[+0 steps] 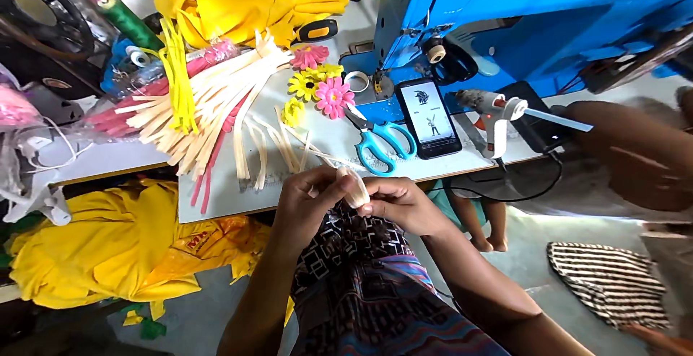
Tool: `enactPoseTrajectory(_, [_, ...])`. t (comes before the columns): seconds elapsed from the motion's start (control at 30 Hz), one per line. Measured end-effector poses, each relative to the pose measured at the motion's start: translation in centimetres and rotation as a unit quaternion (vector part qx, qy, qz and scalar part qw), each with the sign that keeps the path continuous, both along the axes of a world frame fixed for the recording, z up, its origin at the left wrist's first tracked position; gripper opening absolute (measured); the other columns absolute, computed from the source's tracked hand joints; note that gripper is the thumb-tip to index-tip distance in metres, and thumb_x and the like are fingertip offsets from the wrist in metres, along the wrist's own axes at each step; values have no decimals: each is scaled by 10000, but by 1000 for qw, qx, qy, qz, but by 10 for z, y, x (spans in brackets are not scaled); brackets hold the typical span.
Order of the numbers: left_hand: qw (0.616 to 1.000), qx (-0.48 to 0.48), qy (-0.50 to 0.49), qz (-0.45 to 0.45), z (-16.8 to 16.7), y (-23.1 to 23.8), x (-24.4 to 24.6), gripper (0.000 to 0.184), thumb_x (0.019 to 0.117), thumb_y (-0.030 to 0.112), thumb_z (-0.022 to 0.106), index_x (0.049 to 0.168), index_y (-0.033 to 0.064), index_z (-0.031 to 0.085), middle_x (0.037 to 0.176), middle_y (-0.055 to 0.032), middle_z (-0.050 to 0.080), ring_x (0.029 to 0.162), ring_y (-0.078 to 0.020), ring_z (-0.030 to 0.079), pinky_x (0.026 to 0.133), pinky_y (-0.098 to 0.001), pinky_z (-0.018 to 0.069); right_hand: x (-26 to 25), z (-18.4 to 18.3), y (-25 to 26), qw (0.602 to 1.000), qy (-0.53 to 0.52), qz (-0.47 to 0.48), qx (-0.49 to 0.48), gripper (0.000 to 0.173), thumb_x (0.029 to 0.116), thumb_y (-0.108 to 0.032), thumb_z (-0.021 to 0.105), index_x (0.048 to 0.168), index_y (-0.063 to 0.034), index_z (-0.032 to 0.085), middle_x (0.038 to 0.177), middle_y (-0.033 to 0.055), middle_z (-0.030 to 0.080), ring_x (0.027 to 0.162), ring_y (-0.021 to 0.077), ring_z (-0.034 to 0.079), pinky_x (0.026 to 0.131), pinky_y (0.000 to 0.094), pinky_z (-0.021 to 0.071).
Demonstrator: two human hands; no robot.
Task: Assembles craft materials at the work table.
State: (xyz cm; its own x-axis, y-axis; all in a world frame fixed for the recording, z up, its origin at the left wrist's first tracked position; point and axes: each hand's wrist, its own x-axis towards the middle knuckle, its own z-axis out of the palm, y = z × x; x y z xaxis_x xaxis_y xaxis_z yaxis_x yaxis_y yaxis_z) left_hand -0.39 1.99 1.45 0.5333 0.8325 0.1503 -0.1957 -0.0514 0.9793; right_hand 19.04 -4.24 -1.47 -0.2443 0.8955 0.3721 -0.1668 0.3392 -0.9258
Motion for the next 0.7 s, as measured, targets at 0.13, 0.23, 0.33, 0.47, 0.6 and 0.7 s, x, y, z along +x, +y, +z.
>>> enactPoseTrajectory(0.13, [987, -145, -51, 40, -2, -9, 9, 89, 946, 128, 694, 892, 146, 763, 782, 27, 702, 675, -37, 636, 666, -202, 556, 0, -9, 3, 983, 160, 39, -87, 147, 995, -154, 667, 1116, -164, 751, 944, -43, 761, 823, 29, 707, 776, 212, 594])
enactPoseTrajectory(0.23, [978, -191, -72, 34, -4, -11, 12, 182, 995, 128, 618, 907, 145, 776, 802, 12, 714, 705, -47, 649, 700, -214, 561, 0, -12, 4, 974, 198, 36, -101, 178, 989, -108, 664, 1141, -150, 747, 973, 0, 763, 838, 58, 717, 788, 232, 598])
enactPoseTrajectory(0.33, [975, -206, -67, 45, -3, -9, 13, 264, 1051, 134, 510, 976, 105, 761, 874, -13, 722, 731, -54, 652, 716, -218, 563, 1, -13, 4, 987, 129, -28, -89, 184, 976, -62, 661, 1126, -134, 741, 959, -6, 751, 827, 59, 703, 783, 240, 596])
enactPoseTrajectory(0.47, [981, -184, -57, 28, -8, -1, 11, 299, 1075, 128, 446, 1137, 70, 733, 1009, -20, 728, 783, -45, 656, 728, -198, 552, -1, -6, 0, 994, 32, -87, -61, 172, 979, -56, 652, 1121, -109, 734, 949, -40, 744, 828, 41, 696, 791, 233, 597])
enactPoseTrajectory(0.6, [984, -132, -105, -48, -17, 9, 3, 285, 1044, 148, 514, 1250, 130, 710, 1078, -2, 717, 824, -46, 661, 749, -216, 564, 0, -2, -1, 970, 190, 18, -149, 162, 1010, -133, 632, 1105, -143, 763, 940, -7, 763, 817, 47, 710, 784, 220, 591])
enactPoseTrajectory(0.7, [982, -99, -135, -88, -15, 10, 1, 253, 1020, 196, 613, 1243, 176, 732, 1087, 18, 729, 831, -31, 665, 752, -204, 565, -3, -4, -1, 927, 302, 101, -197, 162, 1014, -184, 635, 1095, -126, 762, 940, 22, 753, 803, 57, 702, 753, 210, 579])
